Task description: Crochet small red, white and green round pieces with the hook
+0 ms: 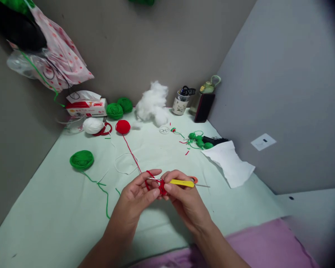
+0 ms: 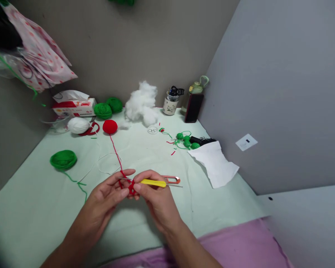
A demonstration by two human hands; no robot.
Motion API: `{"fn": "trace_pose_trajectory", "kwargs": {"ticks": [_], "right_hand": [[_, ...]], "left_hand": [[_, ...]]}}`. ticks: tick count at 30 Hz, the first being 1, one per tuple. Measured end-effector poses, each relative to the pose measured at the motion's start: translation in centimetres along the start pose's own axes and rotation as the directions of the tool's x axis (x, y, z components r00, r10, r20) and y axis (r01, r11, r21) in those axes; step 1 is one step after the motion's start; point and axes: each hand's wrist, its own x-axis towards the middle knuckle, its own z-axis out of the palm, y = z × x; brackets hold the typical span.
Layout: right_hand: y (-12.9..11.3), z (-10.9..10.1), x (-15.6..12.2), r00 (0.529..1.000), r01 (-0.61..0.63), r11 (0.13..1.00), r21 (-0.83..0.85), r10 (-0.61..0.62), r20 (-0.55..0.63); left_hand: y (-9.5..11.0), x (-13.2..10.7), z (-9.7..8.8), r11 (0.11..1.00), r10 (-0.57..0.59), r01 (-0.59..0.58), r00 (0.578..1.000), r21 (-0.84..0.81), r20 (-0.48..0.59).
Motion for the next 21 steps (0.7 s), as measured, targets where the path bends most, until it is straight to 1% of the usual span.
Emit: {"fn": "trace_pose_trajectory", "kwargs": {"ticks": [5,9,11,16,19,21], "right_hand": [[0.2,-0.2,-0.1,0.994,0.108,0.989,-0.104,-0.108,0.005],[0.1,-0.4,-0.3,0.972,0.23,0.932,-0.28,-0.232,0.028],[0.0,-0.3,-0.4,0.964,0.261,0.905,-0.336,-0.262,0.045],[0.0,-0.3,-0.4,0.968,0.245,0.9,-0.361,-0.246,0.042],[0.1,-0.6,-0.3,0.974,0.225,0.905,-0.362,-0.223,0.046],[0.2,-0.8,-0.2,0.982,0.186,0.923,-0.337,-0.18,0.049]], "left_hand": [[-0.2,0.1,-0.2,0.997,0.049,-0.048,0.999,0.068,-0.012],[0.0,0.1,-0.2,0.987,0.072,-0.065,0.997,0.145,-0.04],[0.1,0.1,-0.1,0.98,0.077,-0.066,0.995,0.189,-0.056],[0.2,0.0,0.7,0.98,0.108,-0.077,0.981,0.182,-0.163],[0.4,-0.1,1.1,0.977,0.105,-0.068,0.978,0.201,-0.178],[0.6,-0.1,1.0,0.973,0.094,-0.054,0.981,0.223,-0.171]]}}
